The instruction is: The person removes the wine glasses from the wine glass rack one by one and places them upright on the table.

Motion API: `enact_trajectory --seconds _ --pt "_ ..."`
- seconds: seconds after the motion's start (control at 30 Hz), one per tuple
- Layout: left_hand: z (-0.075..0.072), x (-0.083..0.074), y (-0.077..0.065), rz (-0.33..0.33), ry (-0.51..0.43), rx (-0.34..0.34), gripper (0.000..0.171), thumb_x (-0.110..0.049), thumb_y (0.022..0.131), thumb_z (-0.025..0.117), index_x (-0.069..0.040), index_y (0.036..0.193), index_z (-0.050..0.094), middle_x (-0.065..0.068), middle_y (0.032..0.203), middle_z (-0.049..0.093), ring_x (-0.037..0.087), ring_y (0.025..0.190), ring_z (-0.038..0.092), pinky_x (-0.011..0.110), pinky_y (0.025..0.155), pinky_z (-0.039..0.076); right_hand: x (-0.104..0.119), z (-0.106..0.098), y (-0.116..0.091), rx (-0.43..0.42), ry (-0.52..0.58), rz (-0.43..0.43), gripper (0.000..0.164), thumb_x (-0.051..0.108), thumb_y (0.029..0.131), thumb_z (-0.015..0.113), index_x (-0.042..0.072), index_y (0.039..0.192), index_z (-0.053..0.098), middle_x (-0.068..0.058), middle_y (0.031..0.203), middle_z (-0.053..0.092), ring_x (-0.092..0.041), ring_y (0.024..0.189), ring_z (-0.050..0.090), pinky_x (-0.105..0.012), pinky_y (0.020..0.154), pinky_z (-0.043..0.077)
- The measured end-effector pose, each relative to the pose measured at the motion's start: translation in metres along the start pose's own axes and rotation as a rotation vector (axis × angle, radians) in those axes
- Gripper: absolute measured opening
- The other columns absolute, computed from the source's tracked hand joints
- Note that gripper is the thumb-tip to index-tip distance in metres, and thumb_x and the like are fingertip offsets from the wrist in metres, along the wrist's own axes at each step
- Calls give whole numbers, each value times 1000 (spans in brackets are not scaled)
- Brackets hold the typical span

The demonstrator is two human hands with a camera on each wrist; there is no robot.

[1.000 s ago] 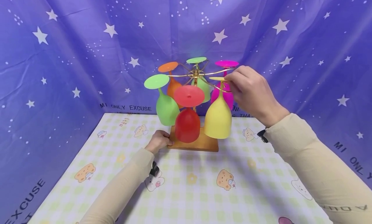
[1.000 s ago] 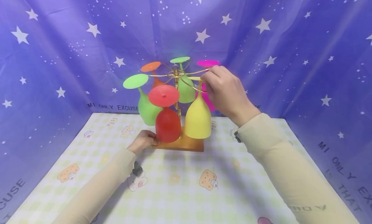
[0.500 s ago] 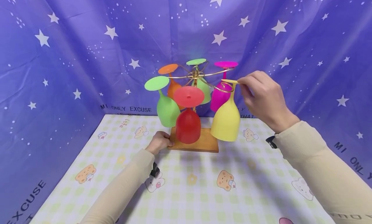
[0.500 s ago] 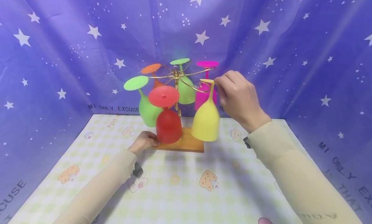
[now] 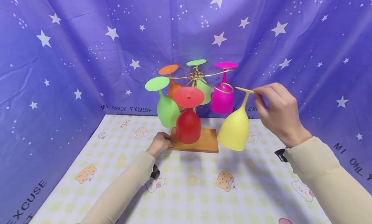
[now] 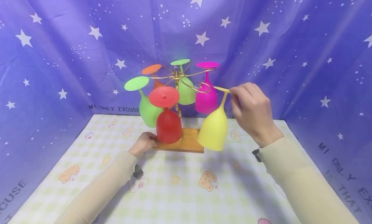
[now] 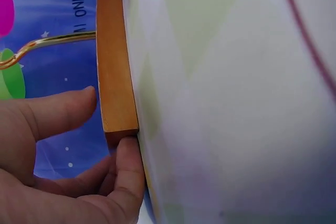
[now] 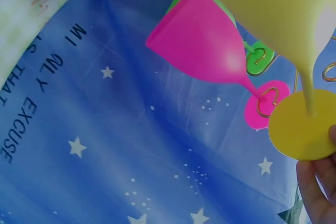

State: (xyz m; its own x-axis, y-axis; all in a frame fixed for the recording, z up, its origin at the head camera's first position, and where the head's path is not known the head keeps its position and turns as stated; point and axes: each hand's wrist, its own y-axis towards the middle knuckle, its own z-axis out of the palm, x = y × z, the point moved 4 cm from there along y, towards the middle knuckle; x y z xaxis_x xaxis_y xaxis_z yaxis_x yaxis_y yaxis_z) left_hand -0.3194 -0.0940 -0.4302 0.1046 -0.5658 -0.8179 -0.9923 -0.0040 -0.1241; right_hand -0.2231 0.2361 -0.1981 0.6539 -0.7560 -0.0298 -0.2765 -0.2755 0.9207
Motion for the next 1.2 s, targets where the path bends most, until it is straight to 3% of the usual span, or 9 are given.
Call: enact_trajectory --seconds 0.13,0.23,0.37,0.6,0.8,0.93,1.07,1.2 --pt "-1 -6 -8 3 33 11 53 -13 73 78 9 116 55 19 108 61 31 98 58 42 89 48 -1 -1 -14 -28 -2 39 13 0 84 62 -3 92 71 -16 82 64 -30 77 58 -35 72 43" --pt "-2 -14 -18 57 51 16 60 -16 74 78 9 121 51 21 108 61 32 98 58 43 89 47 -1 1 -24 -53 6 57 12 1 83 63 -3 91 71 -16 80 64 -29 75 58 -33 73 42" --pt "0 -27 -35 189 57 16 49 -15 75 76 7 115 58 18 107 62 31 99 58 43 88 48 -2 5 -37 -56 20 81 13 2 83 61 -3 89 71 -14 79 64 -27 74 58 -28 72 41" --pt "18 -41 -71 367 -173 101 15 -7 84 68 1 96 67 10 91 69 21 83 66 30 73 54 2 13 -56 -59 37 132 12 1 82 59 -2 87 71 -12 79 64 -25 75 59 -23 71 39" --pt "36 -53 -98 446 -163 217 20 -16 92 59 -1 98 70 5 93 70 16 85 64 29 77 52 4 15 -70 -104 61 186 13 1 82 59 -2 86 71 -12 79 65 -25 75 58 -14 77 38" --pt "48 -58 -111 427 -284 313 24 -20 94 59 1 96 70 8 86 69 20 81 65 33 76 54 6 19 -77 -112 76 216 13 0 81 59 -3 86 71 -13 79 66 -25 75 58 -12 80 39" --pt "56 -60 -120 345 -445 375 29 -21 95 58 6 99 69 16 90 70 30 87 67 39 79 55 10 24 -83 -114 82 257 13 -1 81 59 -3 86 71 -13 79 65 -25 74 58 -13 79 39" --pt "60 -61 -123 255 -545 407 34 -25 97 56 7 103 68 19 96 69 33 93 66 41 82 53 15 29 -89 -110 93 285 13 -2 81 60 -2 87 71 -12 79 66 -23 73 58 -14 78 39"
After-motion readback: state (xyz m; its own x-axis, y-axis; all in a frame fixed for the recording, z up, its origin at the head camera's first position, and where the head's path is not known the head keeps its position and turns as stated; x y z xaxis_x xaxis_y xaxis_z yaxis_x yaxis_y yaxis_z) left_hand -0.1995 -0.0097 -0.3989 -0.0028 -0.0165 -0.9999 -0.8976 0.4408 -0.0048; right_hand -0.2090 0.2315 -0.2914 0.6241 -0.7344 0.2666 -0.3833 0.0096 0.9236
